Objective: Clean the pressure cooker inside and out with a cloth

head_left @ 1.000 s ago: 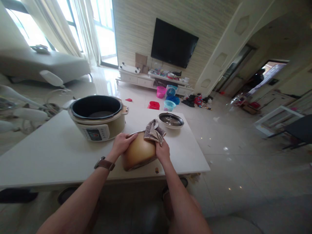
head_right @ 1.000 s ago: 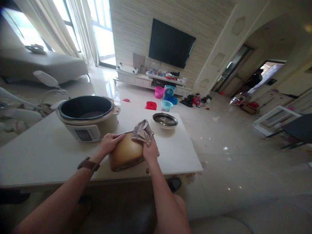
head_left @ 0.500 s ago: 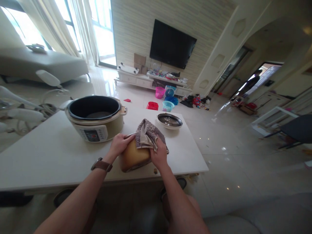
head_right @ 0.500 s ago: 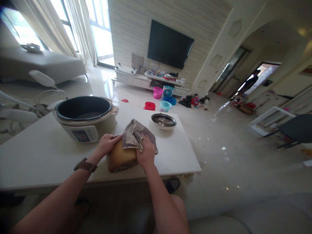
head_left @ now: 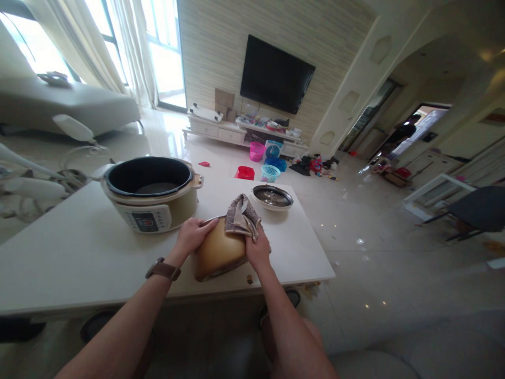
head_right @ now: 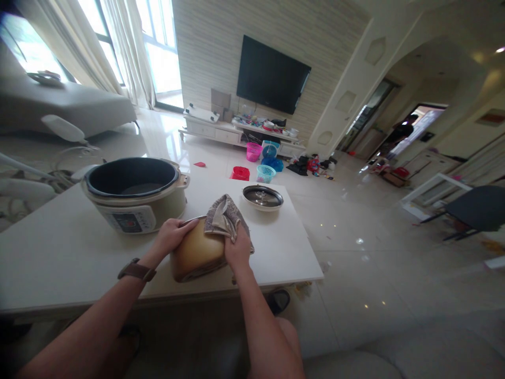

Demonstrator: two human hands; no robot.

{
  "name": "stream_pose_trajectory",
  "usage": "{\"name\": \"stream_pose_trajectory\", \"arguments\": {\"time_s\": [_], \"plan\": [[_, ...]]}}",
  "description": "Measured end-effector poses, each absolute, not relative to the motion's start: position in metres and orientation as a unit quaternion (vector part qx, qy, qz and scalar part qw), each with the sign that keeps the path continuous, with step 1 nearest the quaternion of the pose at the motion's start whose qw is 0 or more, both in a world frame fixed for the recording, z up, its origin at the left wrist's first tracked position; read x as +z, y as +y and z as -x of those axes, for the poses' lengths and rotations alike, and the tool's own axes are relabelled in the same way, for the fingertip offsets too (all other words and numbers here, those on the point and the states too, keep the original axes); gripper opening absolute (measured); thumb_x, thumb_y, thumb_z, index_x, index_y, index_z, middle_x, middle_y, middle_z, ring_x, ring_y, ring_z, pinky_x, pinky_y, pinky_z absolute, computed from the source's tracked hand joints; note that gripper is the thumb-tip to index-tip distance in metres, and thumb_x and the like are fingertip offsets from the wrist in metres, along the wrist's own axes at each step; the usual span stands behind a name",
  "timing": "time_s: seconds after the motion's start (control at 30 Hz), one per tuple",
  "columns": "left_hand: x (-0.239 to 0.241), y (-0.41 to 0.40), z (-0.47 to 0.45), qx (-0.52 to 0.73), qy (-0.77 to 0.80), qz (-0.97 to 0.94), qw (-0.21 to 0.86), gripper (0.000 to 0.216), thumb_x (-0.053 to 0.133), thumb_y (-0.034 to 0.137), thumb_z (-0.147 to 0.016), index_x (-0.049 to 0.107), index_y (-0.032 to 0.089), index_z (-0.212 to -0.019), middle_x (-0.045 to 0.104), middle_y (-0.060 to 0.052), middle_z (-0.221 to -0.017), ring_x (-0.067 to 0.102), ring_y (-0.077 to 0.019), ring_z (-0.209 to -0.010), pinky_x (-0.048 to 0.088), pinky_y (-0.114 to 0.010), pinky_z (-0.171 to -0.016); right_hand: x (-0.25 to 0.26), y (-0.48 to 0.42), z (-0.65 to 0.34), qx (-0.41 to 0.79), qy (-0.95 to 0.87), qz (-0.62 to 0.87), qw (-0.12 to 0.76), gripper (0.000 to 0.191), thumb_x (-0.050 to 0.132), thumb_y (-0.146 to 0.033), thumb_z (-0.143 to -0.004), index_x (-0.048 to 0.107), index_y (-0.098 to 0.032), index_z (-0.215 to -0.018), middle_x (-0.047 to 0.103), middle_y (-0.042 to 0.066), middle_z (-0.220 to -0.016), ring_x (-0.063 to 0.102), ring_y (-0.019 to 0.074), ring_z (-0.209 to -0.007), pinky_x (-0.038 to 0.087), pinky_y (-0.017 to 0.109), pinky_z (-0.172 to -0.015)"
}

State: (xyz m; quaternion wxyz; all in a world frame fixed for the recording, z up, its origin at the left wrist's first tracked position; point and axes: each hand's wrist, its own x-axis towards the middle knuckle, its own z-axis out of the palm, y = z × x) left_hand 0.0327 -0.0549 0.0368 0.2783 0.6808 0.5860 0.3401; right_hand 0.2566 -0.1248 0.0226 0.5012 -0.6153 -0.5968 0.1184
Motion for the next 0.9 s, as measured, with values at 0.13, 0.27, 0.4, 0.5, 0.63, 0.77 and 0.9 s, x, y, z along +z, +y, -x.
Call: {"name": "stream_pose_trajectory", "arguments": {"time_s": [0.13, 0.27, 0.4, 0.5, 0.63, 0.77, 0.9], "plan": [[0.038, -0.056, -0.032, 0.343, 0.587, -0.675, 0.287, 0.07, 0.049, 0.079, -0.081, 0.044, 0.019, -0.044, 0.036, 0.0, -0.047, 0.037, -0.0128, -0.05, 0.022, -0.03, -0.052, 0.025, -0.128, -0.255, 0.088, -0.622, 0.597, 0.5, 0.046, 0.057, -0.025, -0.093, 0.066, -0.023, -0.138, 0.074, 0.01, -0.131, 0.069, 0.0283, -0.123, 0.054, 0.042, -0.108], [0.039, -0.056, -0.032, 0.349, 0.585, -0.672, 0.29, 0.069, 0.05, 0.077, -0.081, 0.043, 0.019, -0.045, 0.033, 0.0, -0.049, 0.035, -0.0122, -0.052, 0.021, -0.029, -0.053, 0.028, -0.135, -0.252, 0.036, -0.669, 0.583, 0.459, 0.048, 0.057, -0.025, -0.091, 0.064, -0.02, -0.139, 0.07, 0.013, -0.139, 0.063, 0.0305, -0.133, 0.05, 0.045, -0.111], [0.037, -0.053, -0.03, 0.351, 0.569, -0.683, 0.295, 0.06, 0.048, 0.069, -0.077, 0.05, 0.018, -0.045, 0.032, 0.0, -0.051, 0.037, -0.0139, -0.055, 0.023, -0.028, -0.054, 0.036, -0.143, -0.25, 0.011, -0.754, 0.524, 0.395, 0.051, 0.059, -0.029, -0.091, 0.062, -0.022, -0.141, 0.059, 0.011, -0.155, 0.046, 0.0309, -0.151, 0.042, 0.047, -0.116], [0.037, -0.052, -0.03, 0.346, 0.566, -0.686, 0.299, 0.058, 0.048, 0.067, -0.077, 0.052, 0.018, -0.046, 0.031, 0.0, -0.052, 0.039, -0.0145, -0.057, 0.023, -0.028, -0.055, 0.041, -0.144, -0.25, 0.023, -0.764, 0.516, 0.387, 0.051, 0.06, -0.03, -0.091, 0.062, -0.023, -0.141, 0.058, 0.009, -0.156, 0.045, 0.0295, -0.152, 0.041, 0.046, -0.117], [0.039, -0.055, -0.031, 0.345, 0.578, -0.678, 0.296, 0.066, 0.049, 0.074, -0.081, 0.049, 0.018, -0.046, 0.029, 0.0, -0.051, 0.037, -0.0133, -0.054, 0.02, -0.029, -0.054, 0.039, -0.136, -0.251, 0.057, -0.705, 0.557, 0.435, 0.054, 0.057, -0.025, -0.091, 0.06, -0.022, -0.145, 0.063, 0.01, -0.15, 0.052, 0.0282, -0.147, 0.042, 0.044, -0.12], [0.036, -0.057, -0.031, 0.363, 0.579, -0.668, 0.294, 0.068, 0.051, 0.076, -0.082, 0.043, 0.019, -0.045, 0.031, 0.001, -0.049, 0.034, -0.0126, -0.053, 0.019, -0.03, -0.053, 0.026, -0.125, -0.256, 0.12, -0.616, 0.6, 0.495, 0.047, 0.058, -0.028, -0.093, 0.066, -0.023, -0.139, 0.073, 0.009, -0.136, 0.066, 0.0265, -0.13, 0.05, 0.041, -0.114], [0.027, -0.054, -0.025, 0.393, 0.567, -0.649, 0.321, 0.066, 0.056, 0.074, -0.08, 0.038, 0.02, -0.046, 0.03, 0.001, -0.05, 0.029, -0.011, -0.053, 0.019, -0.029, -0.052, 0.007, -0.112, -0.267, 0.2, -0.525, 0.637, 0.529, 0.035, 0.056, -0.037, -0.096, 0.076, -0.023, -0.122, 0.079, 0.009, -0.121, 0.072, 0.0268, -0.119, 0.056, 0.043, -0.104]]}}
